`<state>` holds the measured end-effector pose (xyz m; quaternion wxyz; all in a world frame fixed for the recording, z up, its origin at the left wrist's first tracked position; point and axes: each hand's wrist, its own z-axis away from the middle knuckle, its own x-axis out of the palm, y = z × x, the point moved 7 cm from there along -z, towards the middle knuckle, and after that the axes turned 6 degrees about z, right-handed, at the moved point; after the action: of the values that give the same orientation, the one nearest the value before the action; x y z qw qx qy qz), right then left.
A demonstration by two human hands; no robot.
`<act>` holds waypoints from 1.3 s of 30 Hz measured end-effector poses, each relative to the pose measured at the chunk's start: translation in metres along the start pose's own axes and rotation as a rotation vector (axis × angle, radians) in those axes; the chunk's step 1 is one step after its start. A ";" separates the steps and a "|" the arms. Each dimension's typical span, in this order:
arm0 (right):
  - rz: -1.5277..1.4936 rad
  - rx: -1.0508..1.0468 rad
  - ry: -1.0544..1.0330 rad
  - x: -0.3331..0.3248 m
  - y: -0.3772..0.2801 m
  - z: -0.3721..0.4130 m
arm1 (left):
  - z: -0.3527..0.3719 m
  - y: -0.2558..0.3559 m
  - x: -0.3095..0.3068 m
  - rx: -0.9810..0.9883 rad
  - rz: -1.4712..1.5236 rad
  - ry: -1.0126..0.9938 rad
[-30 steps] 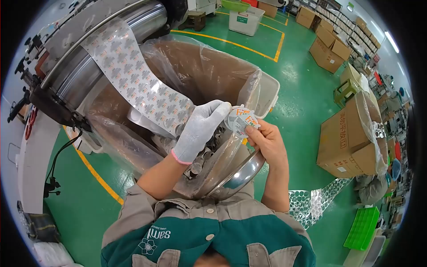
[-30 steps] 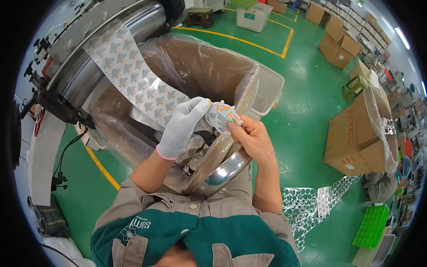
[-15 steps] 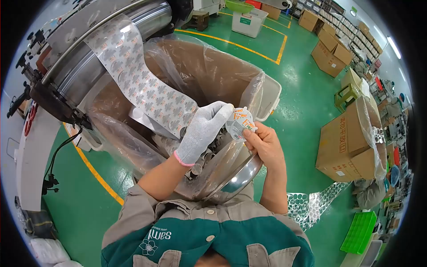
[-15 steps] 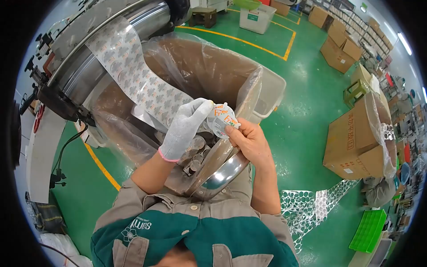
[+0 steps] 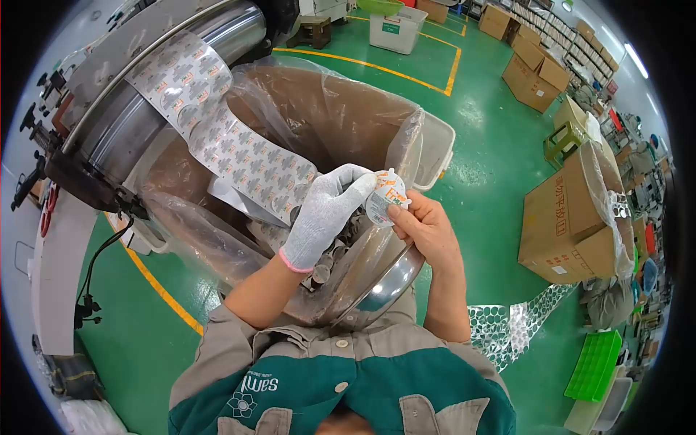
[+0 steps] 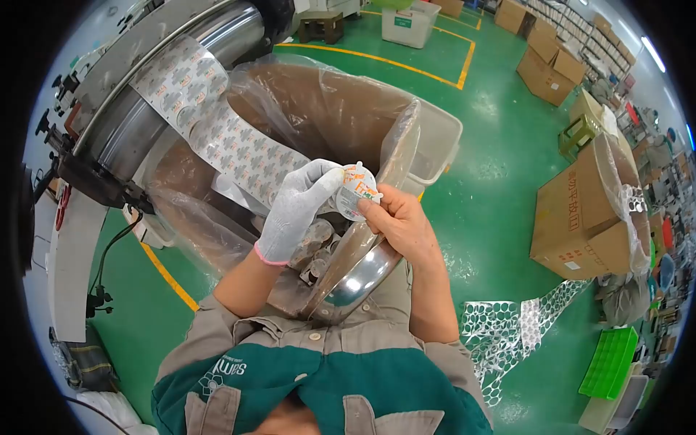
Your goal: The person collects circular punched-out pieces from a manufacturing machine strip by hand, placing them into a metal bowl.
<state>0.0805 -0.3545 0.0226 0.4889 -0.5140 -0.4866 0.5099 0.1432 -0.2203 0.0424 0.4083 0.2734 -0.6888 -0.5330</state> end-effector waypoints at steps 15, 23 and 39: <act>-0.017 0.001 0.040 -0.001 0.000 -0.002 | -0.001 -0.003 0.011 -0.017 -0.085 -0.195; 0.004 0.068 -0.004 0.006 0.008 0.003 | 0.002 0.013 0.001 0.154 -0.143 -0.065; -0.774 -0.283 -0.176 0.005 -0.100 -0.121 | 0.115 0.037 -0.203 0.430 -0.333 0.715</act>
<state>0.2012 -0.3450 0.1226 0.5255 -0.3100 -0.7489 0.2587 0.1525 0.0136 0.0111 0.4633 0.6260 -0.5462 -0.3083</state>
